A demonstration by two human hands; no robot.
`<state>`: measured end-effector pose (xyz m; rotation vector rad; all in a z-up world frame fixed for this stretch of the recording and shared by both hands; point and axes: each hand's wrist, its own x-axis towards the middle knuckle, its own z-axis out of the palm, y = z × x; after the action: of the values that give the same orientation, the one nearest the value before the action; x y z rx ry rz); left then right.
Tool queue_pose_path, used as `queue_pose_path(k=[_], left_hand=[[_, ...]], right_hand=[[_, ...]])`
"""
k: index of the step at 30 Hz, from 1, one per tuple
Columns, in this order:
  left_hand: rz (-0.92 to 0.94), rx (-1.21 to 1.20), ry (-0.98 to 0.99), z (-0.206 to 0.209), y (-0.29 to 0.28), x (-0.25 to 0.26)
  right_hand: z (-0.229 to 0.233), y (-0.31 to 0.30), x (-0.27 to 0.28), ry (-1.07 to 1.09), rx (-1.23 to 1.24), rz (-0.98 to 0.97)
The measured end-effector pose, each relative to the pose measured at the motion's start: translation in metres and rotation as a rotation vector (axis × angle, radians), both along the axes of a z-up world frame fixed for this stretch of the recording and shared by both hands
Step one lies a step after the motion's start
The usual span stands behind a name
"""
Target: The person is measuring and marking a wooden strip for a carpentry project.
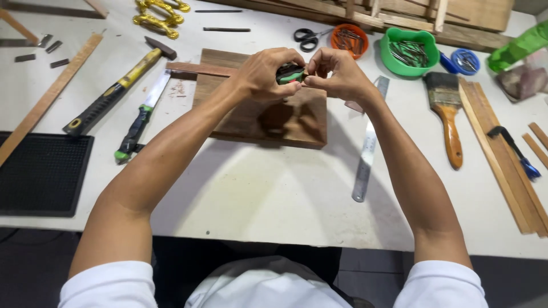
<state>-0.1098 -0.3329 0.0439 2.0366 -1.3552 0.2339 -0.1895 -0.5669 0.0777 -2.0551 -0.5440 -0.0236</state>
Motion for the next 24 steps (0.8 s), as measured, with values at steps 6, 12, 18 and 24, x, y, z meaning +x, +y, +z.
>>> queue_pose_path(k=[6,12,18,24], left_hand=[[0.161,0.080,0.026,-0.004,0.075,0.016],[0.285,0.079,-0.072,-0.002,0.139,0.005],[0.381,0.290,0.018,0.013,0.153,-0.011],[0.382,0.354,0.083,0.034,0.128,-0.023]], right_hand=[[0.007,0.043,0.020,0.101,-0.020,0.007],[0.011,0.080,0.038,0.004,-0.113,0.100],[0.015,0.104,0.046,0.020,-0.245,0.070],[0.016,0.082,0.036,-0.015,-0.302,0.004]])
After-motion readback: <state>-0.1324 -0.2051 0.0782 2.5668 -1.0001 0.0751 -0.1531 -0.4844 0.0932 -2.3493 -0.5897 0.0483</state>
